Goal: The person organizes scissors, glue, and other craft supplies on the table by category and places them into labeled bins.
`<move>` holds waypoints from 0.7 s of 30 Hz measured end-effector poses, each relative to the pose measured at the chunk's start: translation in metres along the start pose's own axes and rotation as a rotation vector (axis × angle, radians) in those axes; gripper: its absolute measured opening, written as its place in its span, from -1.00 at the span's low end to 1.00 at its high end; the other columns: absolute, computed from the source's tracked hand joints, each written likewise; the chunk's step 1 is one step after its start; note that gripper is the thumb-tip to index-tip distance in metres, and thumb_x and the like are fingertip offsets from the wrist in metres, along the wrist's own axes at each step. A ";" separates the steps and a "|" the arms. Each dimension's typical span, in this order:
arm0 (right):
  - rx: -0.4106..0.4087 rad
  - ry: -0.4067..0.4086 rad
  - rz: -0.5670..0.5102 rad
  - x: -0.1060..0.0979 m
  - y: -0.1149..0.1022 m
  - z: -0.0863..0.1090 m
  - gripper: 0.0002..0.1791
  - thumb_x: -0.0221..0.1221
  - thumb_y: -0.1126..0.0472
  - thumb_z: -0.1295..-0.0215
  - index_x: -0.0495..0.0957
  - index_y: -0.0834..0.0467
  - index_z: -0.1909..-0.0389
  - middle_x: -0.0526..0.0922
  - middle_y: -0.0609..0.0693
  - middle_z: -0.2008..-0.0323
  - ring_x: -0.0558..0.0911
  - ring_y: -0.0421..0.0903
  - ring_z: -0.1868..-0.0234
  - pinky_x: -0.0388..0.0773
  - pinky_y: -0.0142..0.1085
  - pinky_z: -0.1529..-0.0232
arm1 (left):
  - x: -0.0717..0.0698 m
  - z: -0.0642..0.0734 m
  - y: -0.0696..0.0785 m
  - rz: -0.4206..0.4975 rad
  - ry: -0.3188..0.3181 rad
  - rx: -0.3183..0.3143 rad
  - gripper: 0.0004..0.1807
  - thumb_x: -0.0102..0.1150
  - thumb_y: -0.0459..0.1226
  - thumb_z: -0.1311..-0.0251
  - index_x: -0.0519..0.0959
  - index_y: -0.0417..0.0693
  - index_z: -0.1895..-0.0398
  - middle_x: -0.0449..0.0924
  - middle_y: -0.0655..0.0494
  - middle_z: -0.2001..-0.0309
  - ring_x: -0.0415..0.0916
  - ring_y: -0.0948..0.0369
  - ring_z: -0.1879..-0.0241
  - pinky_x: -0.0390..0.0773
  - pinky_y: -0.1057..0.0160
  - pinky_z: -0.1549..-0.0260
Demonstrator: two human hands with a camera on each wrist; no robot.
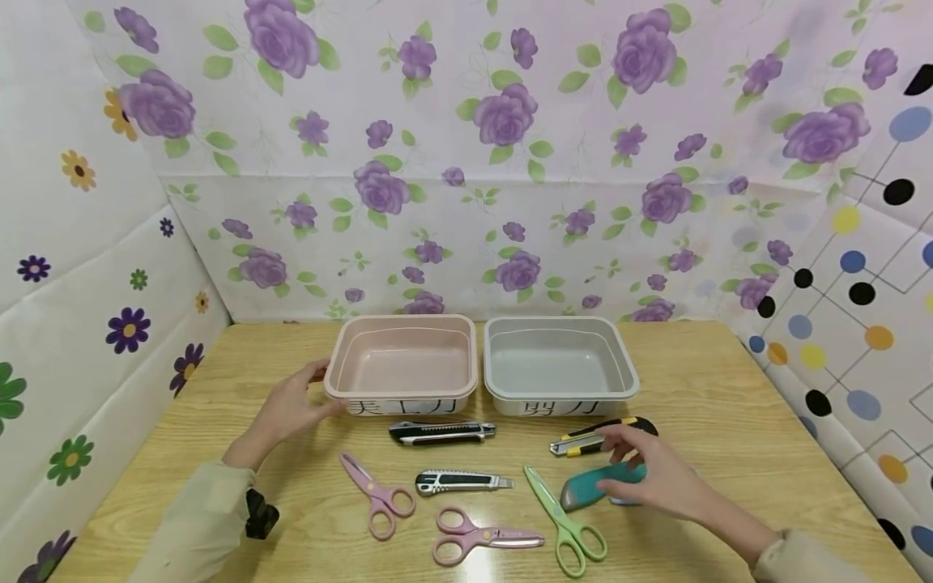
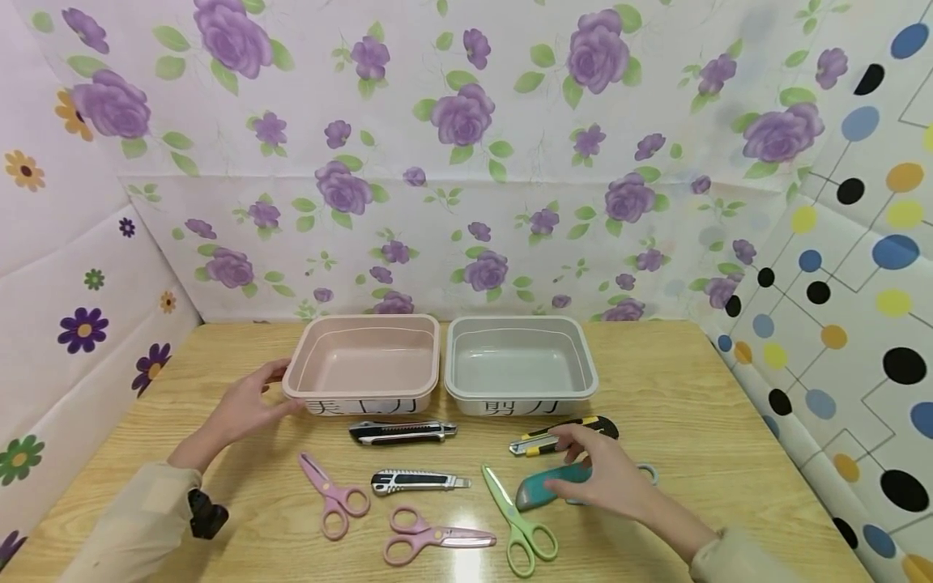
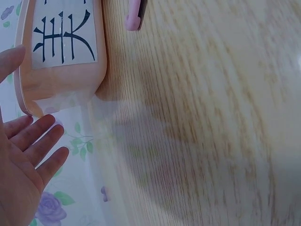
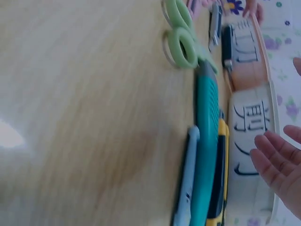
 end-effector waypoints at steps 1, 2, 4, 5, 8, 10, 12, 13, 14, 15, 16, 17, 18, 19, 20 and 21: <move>-0.004 0.008 0.005 0.002 -0.002 0.001 -0.40 0.33 0.12 -0.01 0.40 0.24 -0.07 0.53 0.04 0.22 0.52 -0.12 0.29 0.52 -0.32 0.34 | 0.000 0.000 -0.001 0.000 -0.003 -0.003 -0.13 0.25 0.04 -0.01 0.19 -0.33 -0.26 0.44 -0.24 -0.05 0.35 -0.19 -0.06 0.30 -0.23 0.01; 0.001 0.011 0.013 0.005 -0.003 0.003 -0.40 0.34 0.11 0.00 0.40 0.24 -0.06 0.52 0.03 0.23 0.52 -0.13 0.30 0.52 -0.32 0.35 | 0.001 0.000 -0.001 0.000 -0.005 -0.006 -0.13 0.24 0.04 0.00 0.19 -0.33 -0.26 0.44 -0.24 -0.05 0.35 -0.19 -0.06 0.30 -0.23 0.01; 0.012 0.013 0.024 0.010 -0.005 0.005 -0.38 0.35 0.07 0.02 0.41 0.24 -0.05 0.52 0.01 0.25 0.53 -0.15 0.30 0.52 -0.34 0.36 | 0.001 0.000 -0.002 0.000 -0.005 -0.005 -0.12 0.24 0.06 0.00 0.19 -0.32 -0.26 0.44 -0.24 -0.05 0.35 -0.18 -0.06 0.31 -0.23 0.01; 0.021 0.008 0.023 0.013 -0.006 0.007 -0.38 0.35 0.06 0.03 0.41 0.24 -0.05 0.52 0.00 0.25 0.53 -0.16 0.30 0.53 -0.35 0.37 | 0.001 0.000 -0.002 -0.001 -0.004 -0.004 -0.12 0.24 0.06 0.00 0.19 -0.32 -0.26 0.44 -0.23 -0.05 0.35 -0.18 -0.07 0.31 -0.23 0.01; 0.057 -0.018 0.018 0.023 -0.007 0.011 -0.34 0.34 0.01 0.03 0.39 0.26 -0.06 0.52 -0.01 0.24 0.53 -0.18 0.29 0.53 -0.36 0.39 | 0.000 0.000 -0.002 -0.007 0.000 -0.003 -0.12 0.24 0.06 0.00 0.20 -0.33 -0.26 0.44 -0.24 -0.05 0.35 -0.18 -0.06 0.31 -0.22 0.02; 0.091 -0.048 -0.008 0.031 -0.008 0.015 -0.31 0.34 0.01 0.02 0.37 0.28 -0.08 0.51 0.00 0.23 0.53 -0.17 0.29 0.52 -0.36 0.40 | 0.000 0.001 -0.001 -0.009 0.002 -0.003 -0.13 0.23 0.06 -0.01 0.20 -0.33 -0.26 0.44 -0.24 -0.05 0.35 -0.19 -0.06 0.31 -0.23 0.02; 0.118 -0.064 -0.022 0.037 -0.009 0.018 -0.28 0.34 0.01 0.04 0.34 0.29 -0.10 0.50 0.02 0.23 0.53 -0.17 0.30 0.52 -0.36 0.41 | 0.000 0.001 -0.001 -0.010 0.004 -0.001 -0.13 0.23 0.07 -0.01 0.20 -0.33 -0.26 0.44 -0.25 -0.05 0.35 -0.19 -0.06 0.31 -0.23 0.01; 0.140 -0.074 -0.025 0.040 -0.009 0.020 -0.26 0.35 0.00 0.05 0.33 0.29 -0.11 0.48 0.03 0.22 0.52 -0.17 0.30 0.51 -0.37 0.41 | 0.000 0.001 -0.001 -0.009 0.005 0.000 -0.13 0.23 0.07 -0.01 0.20 -0.33 -0.25 0.44 -0.25 -0.05 0.35 -0.20 -0.06 0.30 -0.23 0.01; 0.161 -0.083 -0.031 0.043 -0.009 0.021 -0.24 0.35 -0.01 0.06 0.32 0.29 -0.12 0.48 0.02 0.23 0.52 -0.17 0.30 0.50 -0.38 0.42 | 0.000 0.001 -0.001 -0.006 0.005 0.001 -0.12 0.23 0.07 -0.01 0.20 -0.33 -0.25 0.44 -0.25 -0.05 0.35 -0.20 -0.06 0.30 -0.23 0.01; 0.189 -0.096 -0.036 0.046 -0.008 0.022 -0.23 0.35 -0.02 0.07 0.31 0.28 -0.12 0.47 0.02 0.23 0.51 -0.18 0.30 0.49 -0.38 0.42 | 0.000 0.001 -0.001 -0.003 0.006 0.000 -0.12 0.23 0.07 0.00 0.20 -0.33 -0.25 0.44 -0.25 -0.05 0.34 -0.20 -0.06 0.30 -0.23 0.01; 0.210 -0.104 -0.037 0.049 -0.008 0.024 -0.23 0.35 -0.03 0.07 0.31 0.27 -0.13 0.46 0.01 0.23 0.50 -0.17 0.30 0.48 -0.39 0.42 | 0.000 0.001 0.000 -0.002 0.006 0.004 -0.12 0.23 0.08 -0.01 0.20 -0.34 -0.25 0.44 -0.26 -0.05 0.34 -0.21 -0.06 0.30 -0.23 0.02; 0.231 -0.111 -0.032 0.052 -0.008 0.025 -0.23 0.35 -0.05 0.08 0.32 0.26 -0.12 0.46 0.00 0.23 0.50 -0.17 0.30 0.47 -0.39 0.42 | 0.000 0.001 0.000 -0.001 0.007 0.003 -0.11 0.23 0.08 0.00 0.20 -0.33 -0.25 0.44 -0.26 -0.05 0.34 -0.21 -0.06 0.30 -0.23 0.01; 0.255 -0.121 -0.030 0.054 -0.007 0.027 -0.23 0.35 -0.07 0.08 0.33 0.25 -0.10 0.46 -0.01 0.24 0.49 -0.17 0.30 0.45 -0.39 0.43 | 0.000 0.000 0.000 0.001 0.006 0.004 -0.11 0.23 0.08 0.00 0.20 -0.33 -0.25 0.44 -0.26 -0.05 0.34 -0.21 -0.07 0.30 -0.23 0.01; 0.276 -0.130 -0.026 0.056 -0.007 0.028 -0.24 0.34 -0.09 0.08 0.34 0.24 -0.09 0.46 -0.03 0.25 0.48 -0.16 0.30 0.44 -0.39 0.44 | 0.000 0.000 0.000 0.003 0.008 0.004 -0.11 0.23 0.08 0.01 0.21 -0.33 -0.25 0.44 -0.26 -0.05 0.34 -0.21 -0.06 0.30 -0.23 0.01; 0.296 -0.138 -0.026 0.059 -0.006 0.029 -0.25 0.34 -0.10 0.09 0.35 0.23 -0.07 0.46 -0.03 0.26 0.46 -0.16 0.31 0.43 -0.39 0.45 | 0.000 0.000 0.000 0.004 0.007 0.003 -0.11 0.23 0.08 0.01 0.20 -0.33 -0.25 0.44 -0.26 -0.05 0.34 -0.20 -0.07 0.30 -0.23 0.01; 0.312 -0.143 -0.022 0.061 -0.005 0.030 -0.25 0.35 -0.11 0.10 0.36 0.22 -0.06 0.46 -0.04 0.27 0.45 -0.15 0.31 0.42 -0.39 0.45 | 0.000 0.000 0.000 0.005 0.007 0.004 -0.11 0.23 0.08 0.01 0.21 -0.34 -0.25 0.44 -0.26 -0.05 0.34 -0.21 -0.06 0.30 -0.23 0.01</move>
Point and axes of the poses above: each hand's wrist, its own z-axis away from the middle knuckle, its own x-axis out of the palm, y = z × x, the point moved 9 cm from there along -z, towards the middle knuckle
